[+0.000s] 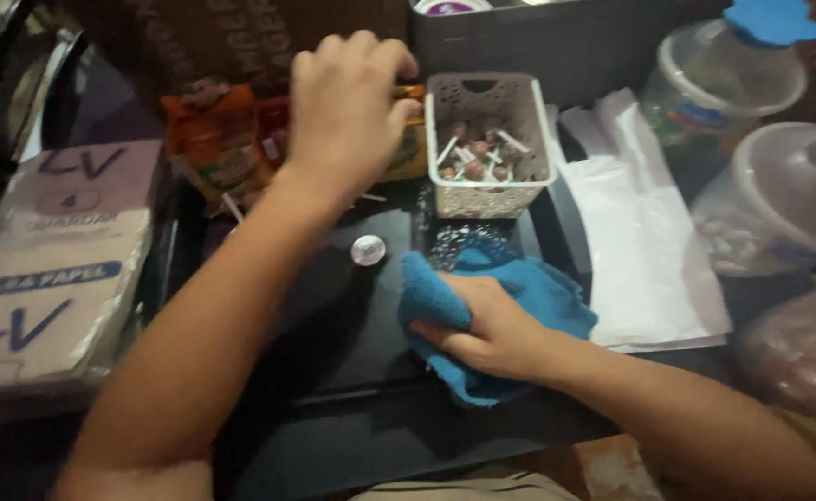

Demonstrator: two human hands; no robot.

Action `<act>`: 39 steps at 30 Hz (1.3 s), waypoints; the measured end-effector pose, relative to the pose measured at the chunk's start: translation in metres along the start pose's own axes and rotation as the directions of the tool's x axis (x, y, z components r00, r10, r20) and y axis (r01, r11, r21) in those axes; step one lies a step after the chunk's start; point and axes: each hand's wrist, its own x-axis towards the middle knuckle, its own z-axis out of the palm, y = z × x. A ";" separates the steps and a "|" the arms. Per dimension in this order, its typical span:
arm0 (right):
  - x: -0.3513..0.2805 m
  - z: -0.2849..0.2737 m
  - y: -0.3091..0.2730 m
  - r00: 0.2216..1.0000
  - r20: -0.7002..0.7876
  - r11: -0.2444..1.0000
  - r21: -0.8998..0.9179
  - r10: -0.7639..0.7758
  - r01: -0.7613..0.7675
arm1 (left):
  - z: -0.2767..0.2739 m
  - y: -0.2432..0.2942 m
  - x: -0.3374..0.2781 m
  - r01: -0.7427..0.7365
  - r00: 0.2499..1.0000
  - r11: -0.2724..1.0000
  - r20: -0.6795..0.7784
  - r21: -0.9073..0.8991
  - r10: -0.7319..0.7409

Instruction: Cleaning a small decorative basket and individual lollipops using a blue cloth.

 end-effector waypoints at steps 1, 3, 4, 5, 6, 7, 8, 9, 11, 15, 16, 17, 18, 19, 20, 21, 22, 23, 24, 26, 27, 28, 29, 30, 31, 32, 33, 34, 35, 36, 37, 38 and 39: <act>0.000 0.001 0.001 0.998 -0.026 0.998 -0.007 0.054 -0.054 | -0.017 -0.009 -0.011 0.018 0.999 0.999 0.052 -0.049 -0.015; -0.001 0.003 0.004 0.994 -0.048 0.995 -0.009 0.102 -0.103 | -0.039 -0.025 -0.033 0.042 0.994 0.995 0.104 -0.091 -0.033; -0.002 0.003 0.007 0.982 -0.092 0.986 0.012 0.167 -0.167 | -0.043 -0.031 -0.044 0.150 0.969 0.986 0.210 -0.071 -0.133; -0.003 0.002 0.009 0.963 -0.136 0.972 0.031 0.233 -0.231 | -0.048 -0.037 -0.054 0.254 0.923 0.966 0.309 -0.045 -0.228; -0.003 0.003 0.010 0.964 -0.133 0.974 0.029 0.228 -0.226 | -0.037 -0.043 -0.063 0.257 0.923 0.965 0.305 -0.042 -0.233; -0.003 0.003 0.012 0.957 -0.187 0.976 0.046 0.219 -0.215 | -0.026 -0.049 -0.071 0.225 0.909 0.973 0.349 0.047 -0.227; -0.003 0.002 0.014 0.947 -0.241 0.978 0.062 0.210 -0.201 | -0.015 -0.054 -0.079 0.188 0.891 0.973 0.393 0.134 -0.226; 0.000 0.000 0.010 0.950 -0.234 0.978 0.055 0.208 -0.201 | -0.008 -0.056 -0.084 0.196 0.891 0.972 0.389 0.132 -0.233; 0.005 -0.005 0.002 0.942 -0.269 0.980 0.061 0.198 -0.189 | 0.006 -0.061 -0.093 0.065 0.938 0.971 0.318 0.229 -0.138; 0.002 -0.003 0.007 0.940 -0.275 0.979 0.067 0.203 -0.192 | 0.024 -0.068 -0.097 0.060 0.948 0.975 0.294 0.215 -0.123; 0.000 -0.003 0.009 0.932 -0.291 0.976 0.076 0.215 -0.202 | 0.007 -0.063 -0.091 0.112 0.941 0.984 0.302 0.140 -0.150; -0.002 -0.004 0.011 0.924 -0.310 0.974 0.086 0.226 -0.210 | -0.009 -0.057 -0.084 0.161 0.934 0.985 0.312 0.065 -0.173; -0.004 -0.004 0.014 0.922 -0.314 0.974 0.085 0.227 -0.210 | -0.020 -0.052 -0.080 0.156 0.935 0.986 0.312 0.063 -0.168; -0.006 -0.004 0.017 0.906 -0.362 0.976 0.059 0.218 -0.211 | -0.029 -0.046 -0.075 0.200 0.933 0.980 0.306 -0.011 -0.187; -0.008 -0.005 0.020 0.889 -0.409 0.977 0.033 0.208 -0.213 | -0.038 -0.040 -0.069 0.243 0.930 0.966 0.303 -0.085 -0.207; -0.006 -0.005 0.015 0.883 -0.419 0.975 0.030 0.212 -0.220 | -0.048 -0.026 -0.069 0.233 0.933 0.968 0.304 -0.094 -0.195; -0.005 -0.005 0.011 0.874 -0.454 0.983 0.031 0.175 -0.181 | -0.058 -0.012 -0.068 0.280 0.929 0.883 0.337 -0.377 -0.150; -0.004 -0.005 0.007 0.863 -0.487 0.989 0.030 0.138 -0.142 | -0.069 0.002 -0.069 0.316 0.929 0.715 0.357 -0.623 -0.099; -0.006 -0.004 0.007 0.858 -0.494 0.989 0.026 0.142 -0.148 | -0.062 0.015 -0.072 0.310 0.930 0.713 0.357 -0.630 -0.089; -0.007 -0.002 0.009 0.875 -0.482 0.999 0.000 0.036 -0.041 | -0.050 0.038 -0.078 0.556 0.829 0.322 0.540 -0.766 -0.145; -0.005 -0.001 0.007 0.875 -0.483 0.999 -0.002 0.035 -0.041 | -0.030 0.043 -0.086 0.554 0.830 0.322 0.539 -0.768 -0.143; -0.002 -0.001 0.005 0.886 -0.464 0.999 0.029 0.030 -0.019 | -0.010 0.049 -0.094 0.636 0.764 0.023 0.624 -0.772 -0.165; 0.001 -0.001 0.003 0.896 -0.444 0.998 0.060 0.023 0.004 | 0.010 0.053 -0.101 0.655 0.692 -0.277 0.706 -0.703 -0.155; 0.002 -0.005 -0.002 0.895 -0.445 0.998 0.057 0.020 0.006 | 0.002 0.055 -0.100 0.653 0.694 -0.276 0.703 -0.705 -0.154; 0.003 -0.008 -0.007 0.886 -0.463 0.998 0.054 0.000 0.029 | -0.006 0.057 -0.100 0.621 0.686 -0.409 0.716 -0.669 -0.131; 0.004 -0.011 -0.012 0.877 -0.481 0.997 0.050 -0.021 0.052 | -0.014 0.059 -0.100 0.578 0.680 -0.533 0.726 -0.618 -0.105; 0.003 -0.011 -0.010 0.876 -0.482 0.997 0.053 -0.018 0.050 | -0.010 0.060 -0.102 0.581 0.677 -0.532 0.728 -0.616 -0.105; 0.003 -0.012 -0.008 0.890 -0.456 0.997 0.077 0.007 0.032 | -0.005 0.060 -0.104 0.609 0.747 -0.291 0.657 -0.738 -0.101; 0.003 -0.013 -0.007 0.902 -0.431 0.995 0.097 0.032 0.012 | -0.001 0.061 -0.105 0.581 0.811 -0.031 0.582 -0.813 -0.068; 0.003 -0.015 -0.004 0.900 -0.435 0.995 0.098 0.034 0.009 | -0.008 0.064 -0.104 0.582 0.810 -0.031 0.583 -0.812 -0.064; 0.003 -0.016 -0.002 0.918 -0.391 0.992 0.126 0.068 -0.020 | -0.015 0.066 -0.103 0.520 0.853 0.219 0.514 -0.826 -0.091; 0.003 -0.017 0.001 0.933 -0.347 0.987 0.154 0.101 -0.050 | -0.022 0.068 -0.103 0.430 0.894 0.456 0.438 -0.779 -0.096; 0.004 -0.018 0.004 0.933 -0.345 0.987 0.154 0.100 -0.049 | -0.024 0.066 -0.105 0.431 0.894 0.456 0.438 -0.779 -0.098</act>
